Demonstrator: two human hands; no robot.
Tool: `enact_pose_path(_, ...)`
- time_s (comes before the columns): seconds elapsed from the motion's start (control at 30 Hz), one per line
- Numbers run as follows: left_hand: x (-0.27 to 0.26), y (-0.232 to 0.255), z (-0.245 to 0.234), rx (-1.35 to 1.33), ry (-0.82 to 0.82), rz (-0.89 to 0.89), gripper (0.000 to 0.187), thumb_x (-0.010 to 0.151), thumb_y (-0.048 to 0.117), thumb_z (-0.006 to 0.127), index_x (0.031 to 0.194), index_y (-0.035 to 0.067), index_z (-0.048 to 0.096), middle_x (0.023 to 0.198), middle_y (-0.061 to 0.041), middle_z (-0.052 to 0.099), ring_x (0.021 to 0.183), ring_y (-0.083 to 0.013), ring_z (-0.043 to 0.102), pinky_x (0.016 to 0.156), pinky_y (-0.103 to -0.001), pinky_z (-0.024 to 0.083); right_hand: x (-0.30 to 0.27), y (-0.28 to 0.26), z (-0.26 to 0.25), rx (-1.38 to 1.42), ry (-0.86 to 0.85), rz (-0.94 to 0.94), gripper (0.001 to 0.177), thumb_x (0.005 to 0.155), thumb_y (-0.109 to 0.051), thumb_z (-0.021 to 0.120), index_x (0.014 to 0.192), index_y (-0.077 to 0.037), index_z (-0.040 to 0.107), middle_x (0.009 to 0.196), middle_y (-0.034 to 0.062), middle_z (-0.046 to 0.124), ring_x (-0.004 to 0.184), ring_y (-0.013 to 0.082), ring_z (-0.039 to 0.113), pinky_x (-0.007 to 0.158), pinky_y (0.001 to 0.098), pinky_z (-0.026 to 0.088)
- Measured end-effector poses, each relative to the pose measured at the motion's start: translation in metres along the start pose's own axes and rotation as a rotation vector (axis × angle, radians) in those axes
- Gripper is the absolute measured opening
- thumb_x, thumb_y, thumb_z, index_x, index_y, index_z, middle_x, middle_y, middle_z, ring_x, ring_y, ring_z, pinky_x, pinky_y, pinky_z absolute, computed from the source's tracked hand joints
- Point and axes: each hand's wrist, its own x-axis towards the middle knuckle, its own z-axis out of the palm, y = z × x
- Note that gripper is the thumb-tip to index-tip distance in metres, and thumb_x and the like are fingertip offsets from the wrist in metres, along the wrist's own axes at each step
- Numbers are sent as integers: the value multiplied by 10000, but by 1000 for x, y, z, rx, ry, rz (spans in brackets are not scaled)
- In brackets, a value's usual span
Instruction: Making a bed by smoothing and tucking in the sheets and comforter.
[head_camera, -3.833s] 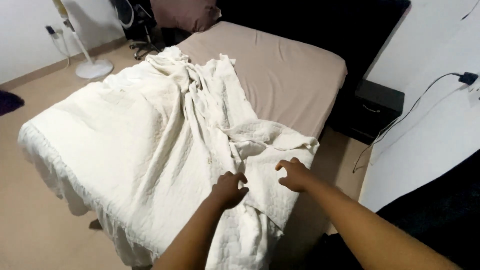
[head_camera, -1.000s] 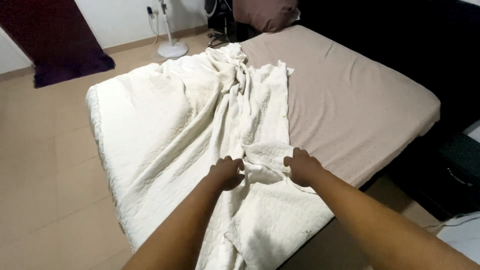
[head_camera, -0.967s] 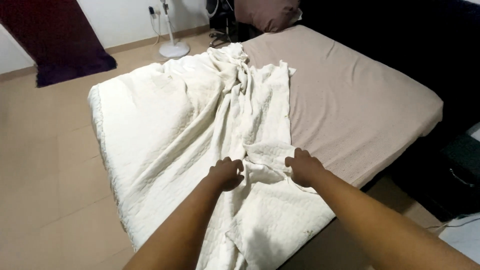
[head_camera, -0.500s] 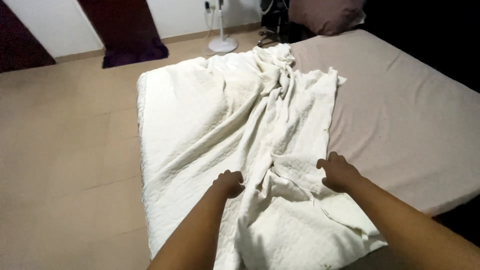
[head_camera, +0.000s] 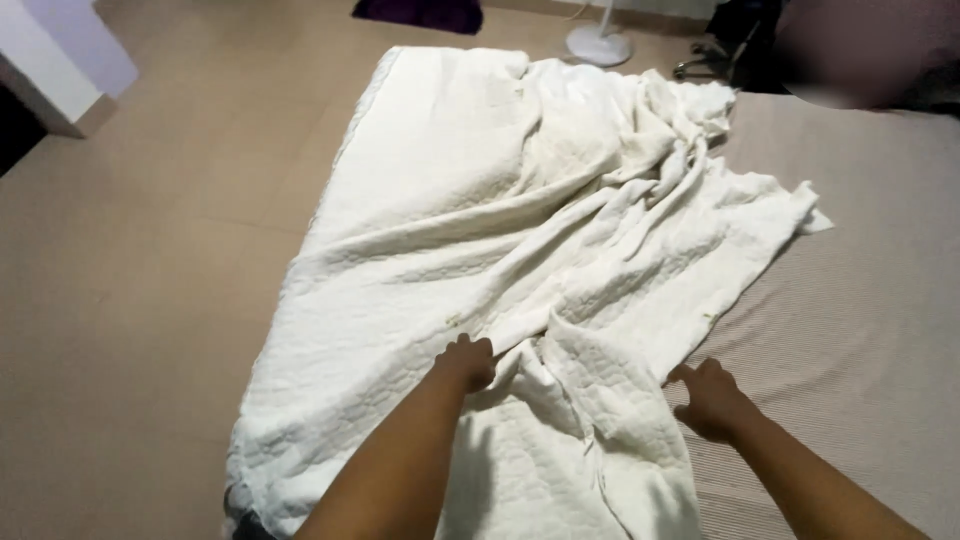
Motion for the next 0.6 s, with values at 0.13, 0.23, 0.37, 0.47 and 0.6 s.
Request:
enact_pose_path(0.13, -3, -8, 9, -47, 43, -59, 409, 982, 401, 606, 1335, 197, 579, 1416, -182, 490, 1297, -409, 528, 1040, -579, 460, 39, 13, 25, -42, 12, -82, 613, 859, -339, 798, 1409, -274, 536, 1425, 180, 464, 1327, 346, 522, 1127, 424, 492)
enact_pose_path(0.23, 6, -24, 8, -26, 64, -93, 521, 904, 337, 672, 1392, 218, 535, 1452, -172, 472, 1322, -408, 518, 1039, -576, 478, 66, -4, 47, -36, -26, -98, 677, 872, -316, 782, 1466, -289, 459, 1440, 199, 450, 1338, 359, 512, 1130, 437, 485)
enact_pose_path(0.37, 11, -33, 0, -54, -27, -201, 786, 883, 436, 744, 1527, 268, 327, 1602, -190, 232, 1428, -428, 370, 1108, -608, 384, 91, -27, 72, -13, -70, -137, 854, 860, -336, 792, 1554, -326, 295, 1511, 230, 380, 1341, 402, 521, 1114, 454, 499)
enact_pose_path(0.47, 60, -67, 31, -48, -11, -231, 796, 896, 365, 709, 1572, 306, 293, 1666, -208, 145, 1447, -442, 347, 1114, -634, 362, 109, -59, 76, 42, -99, -159, 935, 847, -333, 797, 1581, -353, 217, 1585, 250, 282, 1346, 429, 534, 1110, 453, 510)
enact_pose_path(0.6, 88, -76, 49, -58, -36, -179, 760, 870, 323, 689, 1565, 331, 383, 1658, -180, 275, 1456, -411, 402, 1130, -606, 388, 127, -77, 87, 102, -136, -144, 988, 846, -340, 786, 1601, -359, 149, 1637, 269, 191, 1337, 429, 566, 1107, 432, 520)
